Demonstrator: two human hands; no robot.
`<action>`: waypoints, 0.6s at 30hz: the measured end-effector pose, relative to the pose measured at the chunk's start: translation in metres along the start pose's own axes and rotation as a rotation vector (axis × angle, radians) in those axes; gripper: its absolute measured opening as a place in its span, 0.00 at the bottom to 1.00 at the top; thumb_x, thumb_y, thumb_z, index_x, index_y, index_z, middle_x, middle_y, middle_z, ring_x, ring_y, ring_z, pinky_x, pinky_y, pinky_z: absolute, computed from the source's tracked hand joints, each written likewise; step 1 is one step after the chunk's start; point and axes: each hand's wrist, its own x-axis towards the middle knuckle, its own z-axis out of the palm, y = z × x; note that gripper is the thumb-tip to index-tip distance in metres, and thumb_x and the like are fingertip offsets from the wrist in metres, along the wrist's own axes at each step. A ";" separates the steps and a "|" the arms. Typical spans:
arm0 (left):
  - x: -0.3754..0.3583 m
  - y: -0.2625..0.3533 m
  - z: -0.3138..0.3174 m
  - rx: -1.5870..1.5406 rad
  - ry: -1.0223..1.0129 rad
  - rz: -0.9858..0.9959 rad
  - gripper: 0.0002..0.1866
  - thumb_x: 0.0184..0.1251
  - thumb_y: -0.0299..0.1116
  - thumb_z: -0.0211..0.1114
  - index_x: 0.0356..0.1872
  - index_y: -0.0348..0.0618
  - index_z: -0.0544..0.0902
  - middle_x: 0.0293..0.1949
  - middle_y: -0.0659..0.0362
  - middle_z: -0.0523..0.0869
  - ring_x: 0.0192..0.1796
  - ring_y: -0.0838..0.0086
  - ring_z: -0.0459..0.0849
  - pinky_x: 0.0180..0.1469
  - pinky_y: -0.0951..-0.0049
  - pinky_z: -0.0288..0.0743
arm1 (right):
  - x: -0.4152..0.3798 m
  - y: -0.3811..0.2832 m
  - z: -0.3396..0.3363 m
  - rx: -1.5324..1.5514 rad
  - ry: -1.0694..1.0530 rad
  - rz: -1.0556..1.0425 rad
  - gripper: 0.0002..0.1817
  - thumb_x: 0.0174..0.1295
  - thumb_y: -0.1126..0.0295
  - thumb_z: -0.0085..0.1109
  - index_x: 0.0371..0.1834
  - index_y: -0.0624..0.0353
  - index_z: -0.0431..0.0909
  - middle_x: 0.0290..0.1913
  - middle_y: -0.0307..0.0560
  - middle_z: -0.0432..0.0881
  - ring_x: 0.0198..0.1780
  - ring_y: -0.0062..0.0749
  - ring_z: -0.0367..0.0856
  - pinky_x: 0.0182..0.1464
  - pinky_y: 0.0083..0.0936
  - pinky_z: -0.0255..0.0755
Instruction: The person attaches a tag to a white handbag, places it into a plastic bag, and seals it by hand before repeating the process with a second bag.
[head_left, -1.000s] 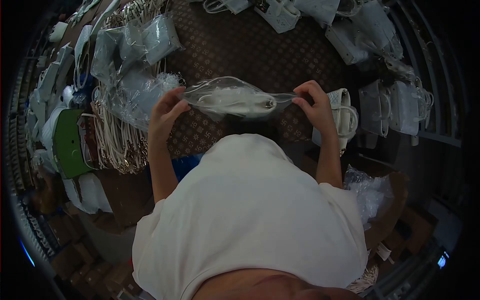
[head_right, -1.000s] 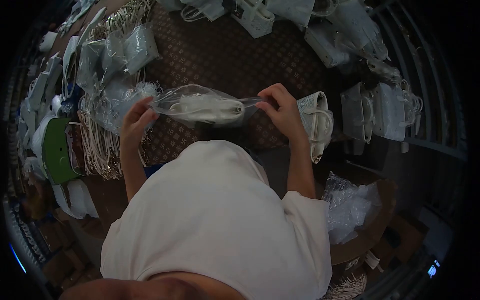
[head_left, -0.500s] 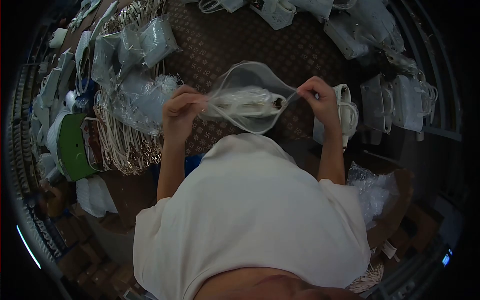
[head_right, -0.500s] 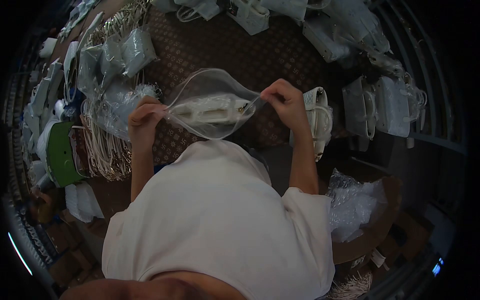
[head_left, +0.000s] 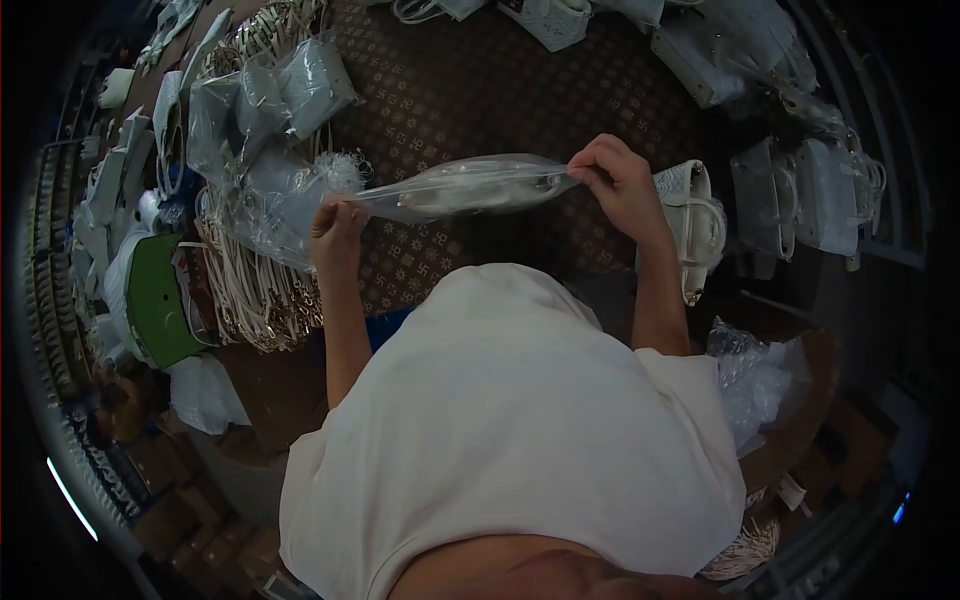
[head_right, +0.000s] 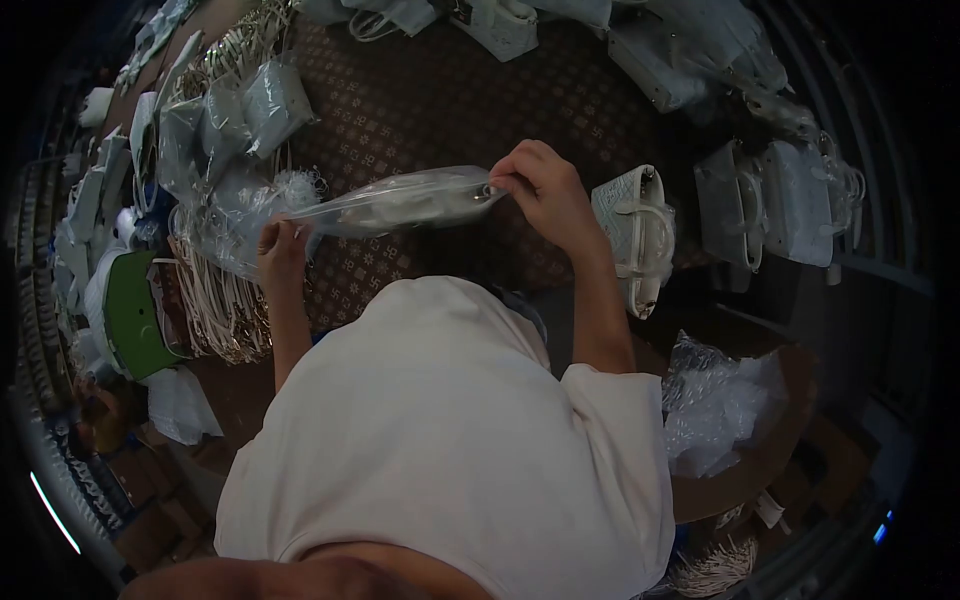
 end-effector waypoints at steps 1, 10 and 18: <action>-0.001 -0.003 -0.006 -0.001 0.003 0.001 0.02 0.60 0.23 0.58 0.32 0.40 0.79 0.35 0.59 0.79 0.38 0.73 0.77 0.47 0.66 0.72 | 0.002 0.002 0.001 0.000 -0.004 -0.001 0.02 0.51 0.79 0.58 0.28 0.63 0.76 0.28 0.38 0.73 0.30 0.22 0.72 0.31 0.18 0.66; 0.005 0.030 0.056 0.473 0.105 0.135 0.10 0.59 0.24 0.60 0.42 0.38 0.78 0.41 0.57 0.80 0.45 0.72 0.79 0.49 0.71 0.72 | 0.001 0.029 0.001 0.315 0.070 0.046 0.03 0.50 0.80 0.58 0.28 0.62 0.77 0.29 0.39 0.75 0.31 0.21 0.72 0.33 0.16 0.66; 0.010 0.020 0.206 1.384 -0.694 0.856 0.20 0.43 0.33 0.68 0.42 0.42 0.79 0.37 0.55 0.78 0.40 0.61 0.77 0.47 0.66 0.69 | 0.006 0.019 -0.001 0.220 0.023 0.027 0.03 0.49 0.80 0.60 0.27 0.63 0.78 0.26 0.39 0.76 0.30 0.20 0.73 0.31 0.16 0.66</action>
